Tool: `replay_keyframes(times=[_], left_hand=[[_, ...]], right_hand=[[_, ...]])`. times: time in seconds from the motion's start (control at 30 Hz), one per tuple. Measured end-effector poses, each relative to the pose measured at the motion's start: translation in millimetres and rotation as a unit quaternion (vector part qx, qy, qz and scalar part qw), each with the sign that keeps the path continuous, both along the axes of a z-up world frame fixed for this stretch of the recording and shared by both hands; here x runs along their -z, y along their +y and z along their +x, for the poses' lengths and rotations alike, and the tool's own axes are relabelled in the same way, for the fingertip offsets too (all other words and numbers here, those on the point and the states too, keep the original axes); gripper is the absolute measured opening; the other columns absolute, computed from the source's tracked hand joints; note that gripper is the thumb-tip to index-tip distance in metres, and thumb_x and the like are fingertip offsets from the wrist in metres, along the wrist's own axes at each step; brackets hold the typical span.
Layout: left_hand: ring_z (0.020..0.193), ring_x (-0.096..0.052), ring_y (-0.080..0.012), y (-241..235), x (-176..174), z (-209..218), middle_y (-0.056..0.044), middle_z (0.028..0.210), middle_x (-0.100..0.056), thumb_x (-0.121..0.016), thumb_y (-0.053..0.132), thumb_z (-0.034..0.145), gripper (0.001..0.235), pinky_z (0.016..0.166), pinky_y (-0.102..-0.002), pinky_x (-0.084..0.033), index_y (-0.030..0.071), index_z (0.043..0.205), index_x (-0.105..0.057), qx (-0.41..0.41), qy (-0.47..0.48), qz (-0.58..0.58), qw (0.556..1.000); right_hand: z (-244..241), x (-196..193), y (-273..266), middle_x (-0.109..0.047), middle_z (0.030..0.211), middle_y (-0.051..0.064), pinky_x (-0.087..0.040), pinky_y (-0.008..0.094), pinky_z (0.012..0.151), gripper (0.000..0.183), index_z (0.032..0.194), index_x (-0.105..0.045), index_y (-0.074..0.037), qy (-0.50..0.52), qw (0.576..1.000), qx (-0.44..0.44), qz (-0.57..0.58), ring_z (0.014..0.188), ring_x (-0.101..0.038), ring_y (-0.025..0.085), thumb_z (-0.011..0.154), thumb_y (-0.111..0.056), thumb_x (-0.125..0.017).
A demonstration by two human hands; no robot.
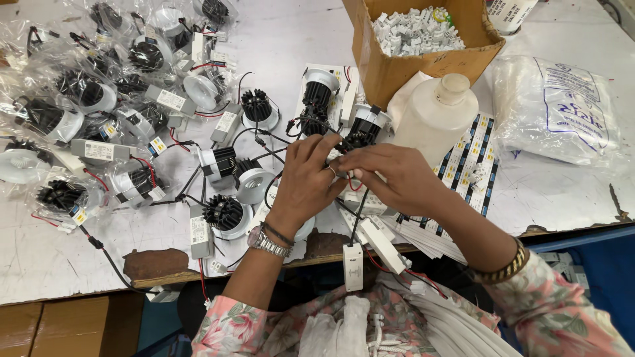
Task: The person picks up small adhesive labels from a sheet and applies them to various electronic components and wire connectors on a assembly table.
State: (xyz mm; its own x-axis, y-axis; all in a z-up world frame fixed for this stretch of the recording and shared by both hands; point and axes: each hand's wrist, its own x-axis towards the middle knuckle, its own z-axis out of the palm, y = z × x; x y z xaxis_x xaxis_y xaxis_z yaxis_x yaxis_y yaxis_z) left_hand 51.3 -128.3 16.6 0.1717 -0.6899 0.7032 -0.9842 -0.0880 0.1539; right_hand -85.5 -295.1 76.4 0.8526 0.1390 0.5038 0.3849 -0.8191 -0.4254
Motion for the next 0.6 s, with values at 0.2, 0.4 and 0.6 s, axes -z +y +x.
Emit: replay_keyframes(times=[0.2,0.4,0.6], left_hand=[[0.124,-0.055,-0.0276,11,-2,1,-0.008,0.124,-0.063,-0.085,0.016,0.07,0.028,0.099,-0.043,-0.044,0.007,0.096,-0.076,-0.005,0.007,0.005,1.0],[0.102,-0.068,-0.0268,15,-2,7,-0.007,0.114,-0.072,-0.085,0.019,0.074,0.04,0.089,-0.039,-0.055,0.006,0.108,-0.068,0.021,0.123,-0.046,0.991],[0.072,-0.072,-0.025,1,0,-8,-0.008,0.092,-0.072,-0.083,0.021,0.076,0.054,0.063,-0.036,-0.058,0.006,0.124,-0.065,0.025,0.172,-0.024,0.984]], right_hand=[[12,-8,-13,-0.073,0.097,0.005,-0.054,0.044,0.073,0.029,0.11,-0.074,-0.016,0.131,0.977,0.112,-0.127,0.085,-0.07,0.027,0.099,-0.029,-0.052],[12,-7,-15,-0.071,0.106,0.004,-0.053,0.043,0.077,0.024,0.103,-0.074,-0.015,0.112,0.98,0.065,-0.151,0.089,-0.068,0.027,0.098,-0.03,-0.057],[-2,-17,3,-0.068,0.087,0.002,-0.041,0.044,0.081,0.057,0.115,-0.072,-0.012,0.001,0.983,0.083,-0.161,0.093,-0.062,0.028,0.08,-0.058,-0.073]])
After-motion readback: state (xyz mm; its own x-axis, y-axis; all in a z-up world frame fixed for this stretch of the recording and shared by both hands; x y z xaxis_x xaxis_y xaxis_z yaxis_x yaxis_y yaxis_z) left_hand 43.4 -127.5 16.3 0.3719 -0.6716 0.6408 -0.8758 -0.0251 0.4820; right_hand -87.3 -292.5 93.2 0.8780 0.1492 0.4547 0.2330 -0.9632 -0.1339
